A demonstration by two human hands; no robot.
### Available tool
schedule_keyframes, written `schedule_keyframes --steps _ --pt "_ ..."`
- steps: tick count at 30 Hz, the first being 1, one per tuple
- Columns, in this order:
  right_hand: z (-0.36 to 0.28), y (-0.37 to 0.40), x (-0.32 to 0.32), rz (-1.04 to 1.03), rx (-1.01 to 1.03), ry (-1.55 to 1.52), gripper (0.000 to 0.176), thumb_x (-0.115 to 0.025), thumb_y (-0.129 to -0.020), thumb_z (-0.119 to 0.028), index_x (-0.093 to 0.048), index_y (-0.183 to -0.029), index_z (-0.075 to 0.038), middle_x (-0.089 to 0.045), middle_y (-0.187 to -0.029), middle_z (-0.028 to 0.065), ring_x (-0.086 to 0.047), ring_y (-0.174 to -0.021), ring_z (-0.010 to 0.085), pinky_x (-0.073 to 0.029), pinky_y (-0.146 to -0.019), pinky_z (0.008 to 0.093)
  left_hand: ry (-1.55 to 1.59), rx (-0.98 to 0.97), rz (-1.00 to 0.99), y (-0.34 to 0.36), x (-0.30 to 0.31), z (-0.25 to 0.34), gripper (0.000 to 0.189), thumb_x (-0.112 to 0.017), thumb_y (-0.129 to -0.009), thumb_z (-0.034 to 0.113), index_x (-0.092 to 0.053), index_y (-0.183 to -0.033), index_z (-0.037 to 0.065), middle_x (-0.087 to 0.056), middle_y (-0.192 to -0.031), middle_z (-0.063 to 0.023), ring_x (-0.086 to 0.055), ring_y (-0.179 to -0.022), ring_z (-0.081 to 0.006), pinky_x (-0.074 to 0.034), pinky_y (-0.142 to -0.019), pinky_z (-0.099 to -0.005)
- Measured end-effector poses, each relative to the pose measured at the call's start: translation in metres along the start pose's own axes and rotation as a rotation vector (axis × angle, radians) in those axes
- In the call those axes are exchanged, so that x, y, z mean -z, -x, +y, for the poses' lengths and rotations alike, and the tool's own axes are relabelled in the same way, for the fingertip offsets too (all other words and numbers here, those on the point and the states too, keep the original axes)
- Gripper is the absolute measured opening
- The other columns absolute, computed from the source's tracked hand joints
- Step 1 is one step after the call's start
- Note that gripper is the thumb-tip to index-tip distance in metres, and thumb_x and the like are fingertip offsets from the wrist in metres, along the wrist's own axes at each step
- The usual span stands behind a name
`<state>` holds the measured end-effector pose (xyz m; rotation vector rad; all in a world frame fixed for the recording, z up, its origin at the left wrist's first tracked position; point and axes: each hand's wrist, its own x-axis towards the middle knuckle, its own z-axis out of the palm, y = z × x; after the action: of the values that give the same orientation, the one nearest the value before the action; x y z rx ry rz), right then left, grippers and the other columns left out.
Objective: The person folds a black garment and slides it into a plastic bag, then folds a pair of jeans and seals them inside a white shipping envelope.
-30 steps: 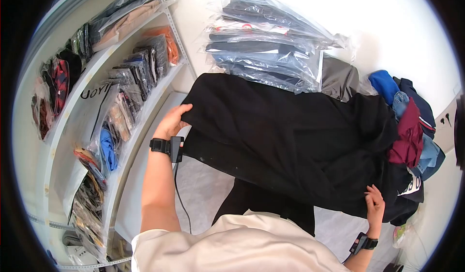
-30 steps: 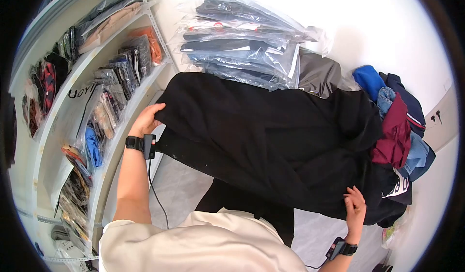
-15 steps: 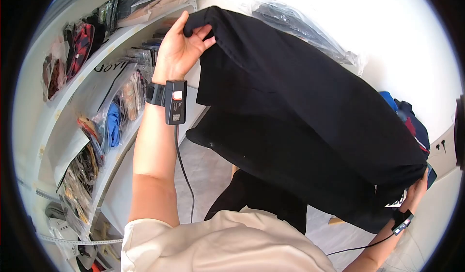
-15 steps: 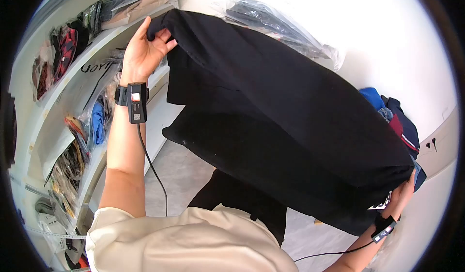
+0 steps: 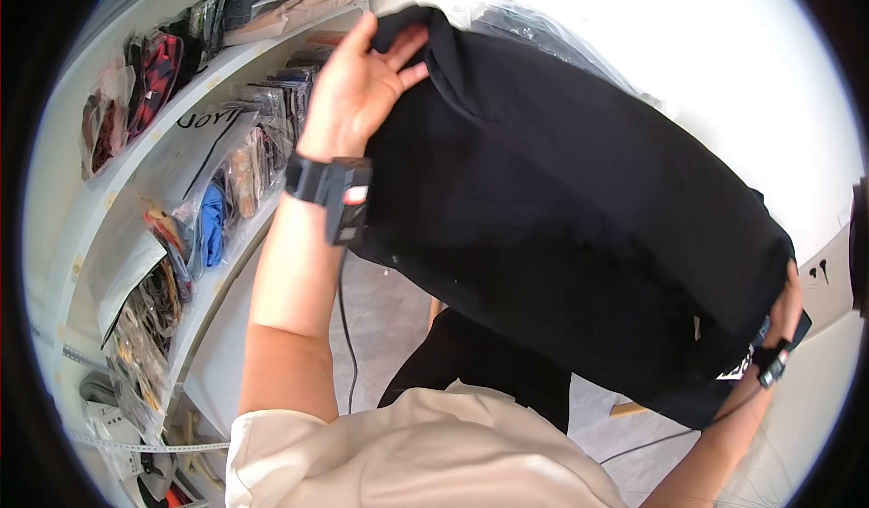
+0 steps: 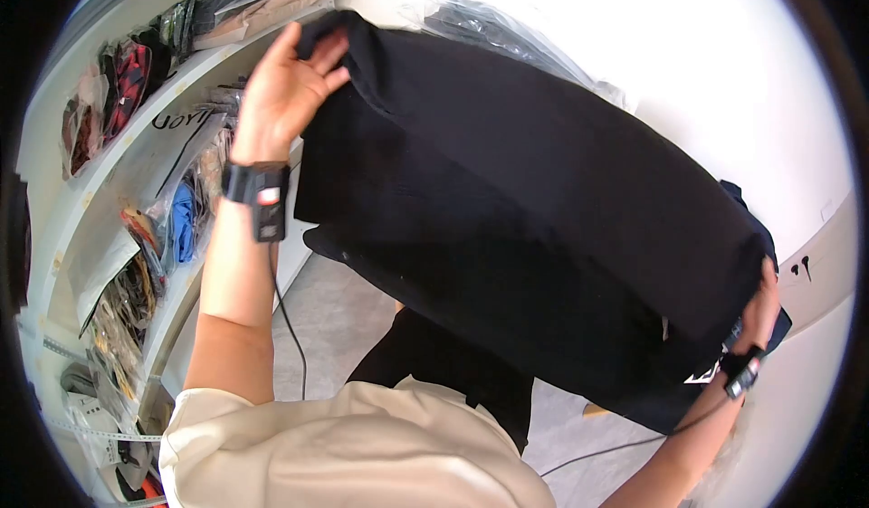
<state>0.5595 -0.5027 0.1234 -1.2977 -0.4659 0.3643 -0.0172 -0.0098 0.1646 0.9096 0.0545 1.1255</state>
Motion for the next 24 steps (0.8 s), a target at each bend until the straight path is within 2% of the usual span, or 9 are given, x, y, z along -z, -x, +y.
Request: schedule_keyframes --steps 2,3,4,6,11,14,18,22,24 --pt "0.045 -0.017 -0.014 -0.083 0.142 0.291 0.040 -0.062 -0.093 -0.026 -0.058 -0.122 0.001 -0.061 -0.121 0.0082 -0.054 -0.110 0.0156 -0.039 -0.101 0.0311 -0.079 0.093 0.109 -0.012 0.028 -0.033 0.035 -0.045 -0.102 0.030 -0.049 -0.126 0.005 -0.057 -0.125 -0.0135 -0.051 -0.122 -0.0292 -0.043 -0.099 -0.0506" --pt "0.051 0.009 -0.059 0.199 0.082 0.569 0.044 -0.061 -0.093 -0.022 -0.052 -0.128 0.003 -0.059 -0.126 0.0114 -0.052 -0.119 0.0184 -0.037 -0.105 0.0333 -0.082 0.167 0.165 -0.016 0.050 -0.050 0.035 -0.046 -0.102 0.029 -0.048 -0.127 0.005 -0.055 -0.126 -0.0150 -0.049 -0.123 -0.0309 -0.043 -0.100 -0.0529" --pt "0.089 0.001 -0.058 0.163 0.338 0.537 0.049 -0.059 -0.094 -0.017 -0.044 -0.135 0.003 -0.056 -0.131 0.0149 -0.049 -0.126 0.0214 -0.034 -0.108 0.0344 -0.087 0.238 0.222 -0.018 0.074 -0.064 0.035 -0.047 -0.101 0.028 -0.046 -0.128 0.005 -0.053 -0.127 -0.0165 -0.048 -0.125 -0.0325 -0.042 -0.102 -0.0552" --pt "0.102 0.044 -0.118 -0.051 0.360 0.635 0.048 -0.057 -0.094 -0.008 -0.041 -0.138 0.001 -0.056 -0.131 0.0166 -0.054 -0.120 0.0221 -0.039 -0.104 0.0320 0.011 0.412 0.461 -0.012 0.114 -0.089 0.041 -0.048 -0.099 0.025 -0.039 -0.133 0.002 -0.042 -0.136 -0.0204 -0.045 -0.126 -0.0354 -0.038 -0.105 -0.0586" --pt "0.144 0.132 -0.208 -0.521 0.045 0.498 0.032 -0.059 -0.092 -0.002 -0.054 -0.124 0.000 -0.063 -0.115 0.0075 -0.060 -0.106 0.0152 -0.047 -0.094 0.0280 0.095 0.433 0.602 0.025 0.169 -0.122 0.051 -0.054 -0.095 0.028 -0.035 -0.129 -0.004 -0.035 -0.141 -0.0270 -0.041 -0.130 -0.0387 -0.039 -0.105 -0.0576" --pt "0.167 0.134 -0.230 -0.568 -0.082 0.370 0.029 -0.061 -0.093 -0.004 -0.057 -0.121 0.002 -0.064 -0.116 0.0096 -0.061 -0.107 0.0163 -0.047 -0.095 0.0288 0.079 0.382 0.724 0.036 0.153 -0.127 0.059 -0.062 -0.092 0.032 -0.034 -0.129 -0.004 -0.037 -0.141 -0.0273 -0.045 -0.126 -0.0381 -0.040 -0.104 -0.0573" --pt "0.192 0.106 -0.252 -0.452 -0.129 0.288 0.029 -0.063 -0.093 -0.008 -0.058 -0.119 0.003 -0.065 -0.114 0.0095 -0.061 -0.106 0.0164 -0.047 -0.094 0.0287 -0.124 0.491 0.547 0.030 0.158 -0.141 0.081 -0.071 -0.085 0.044 -0.030 -0.137 -0.004 -0.053 -0.128 -0.0222 -0.057 -0.111 -0.0315 -0.048 -0.096 -0.0470" --pt "0.211 0.089 -0.241 -0.301 0.013 0.499 0.036 -0.067 -0.088 -0.011 -0.057 -0.119 0.003 -0.062 -0.120 0.0116 -0.059 -0.112 0.0215 -0.044 -0.097 0.0340 -0.180 0.540 0.543 0.015 0.171 -0.151 0.083 -0.073 -0.083 0.046 -0.031 -0.136 -0.002 -0.059 -0.115 -0.0181 -0.061 -0.099 -0.0274 -0.053 -0.085 -0.0403" --pt "0.198 0.101 -0.231 -0.090 0.635 1.244 0.046 -0.070 -0.081 -0.009 -0.053 -0.123 0.001 -0.052 -0.132 0.0171 -0.049 -0.125 0.0304 -0.037 -0.105 0.0420 -0.186 0.549 0.569 0.009 0.184 -0.153 0.089 -0.076 -0.080 0.045 -0.029 -0.136 -0.004 -0.058 -0.109 -0.0187 -0.062 -0.094 -0.0288 -0.055 -0.080 -0.0395"
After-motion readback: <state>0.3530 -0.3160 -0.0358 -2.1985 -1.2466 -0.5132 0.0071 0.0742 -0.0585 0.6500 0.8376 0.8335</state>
